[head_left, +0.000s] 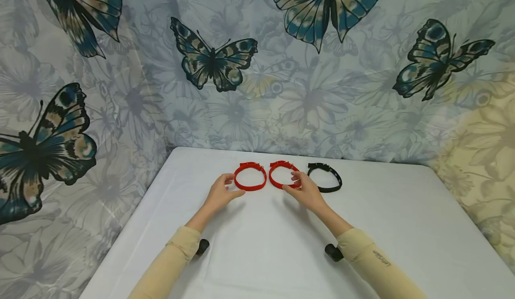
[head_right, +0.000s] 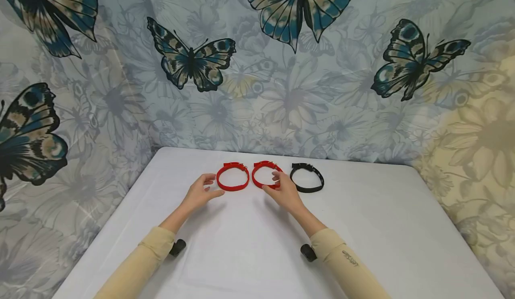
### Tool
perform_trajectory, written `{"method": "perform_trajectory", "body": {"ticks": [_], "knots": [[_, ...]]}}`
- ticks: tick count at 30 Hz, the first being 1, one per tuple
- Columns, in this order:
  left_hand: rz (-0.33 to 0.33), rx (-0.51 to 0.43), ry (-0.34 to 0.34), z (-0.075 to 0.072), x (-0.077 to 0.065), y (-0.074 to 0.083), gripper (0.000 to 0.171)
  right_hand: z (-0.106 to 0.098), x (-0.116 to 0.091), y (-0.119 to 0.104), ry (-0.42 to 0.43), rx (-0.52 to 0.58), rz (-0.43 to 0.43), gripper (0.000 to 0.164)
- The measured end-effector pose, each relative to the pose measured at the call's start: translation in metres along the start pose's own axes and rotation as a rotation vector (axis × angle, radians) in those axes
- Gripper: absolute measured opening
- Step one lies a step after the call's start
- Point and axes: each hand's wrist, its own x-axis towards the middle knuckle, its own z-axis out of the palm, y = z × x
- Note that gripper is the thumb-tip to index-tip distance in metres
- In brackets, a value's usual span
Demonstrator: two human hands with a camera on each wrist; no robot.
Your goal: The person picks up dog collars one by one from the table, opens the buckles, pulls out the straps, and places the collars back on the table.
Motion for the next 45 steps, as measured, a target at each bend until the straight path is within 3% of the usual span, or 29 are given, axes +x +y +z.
{"method": "perform_trajectory", "body": {"ticks": [7, 15, 29, 35, 45], "knots": [[-0.145, -0.052, 0.008, 0.002, 0.007, -0.003, 0.061, 0.022, 0.004, -0.011, -0.047, 0.073, 0.048, 0.053], [-0.217, -0.074, 0.022, 0.005, 0.016, -0.010, 0.056, 0.043, 0.011, -0.019, -0.154, 0.163, 0.202, 0.050], [-0.276, -0.186, 0.012, 0.013, 0.026, -0.020, 0.056, 0.068, 0.016, -0.026, -0.196, 0.231, 0.280, 0.059], [-0.269, -0.277, 0.035, 0.014, 0.029, -0.019, 0.051, 0.074, 0.020, -0.029, -0.170, 0.297, 0.306, 0.059], [-0.322, -0.333, 0.061, 0.015, 0.035, -0.016, 0.045, 0.075, 0.024, -0.033, -0.116, 0.350, 0.375, 0.059]]}}
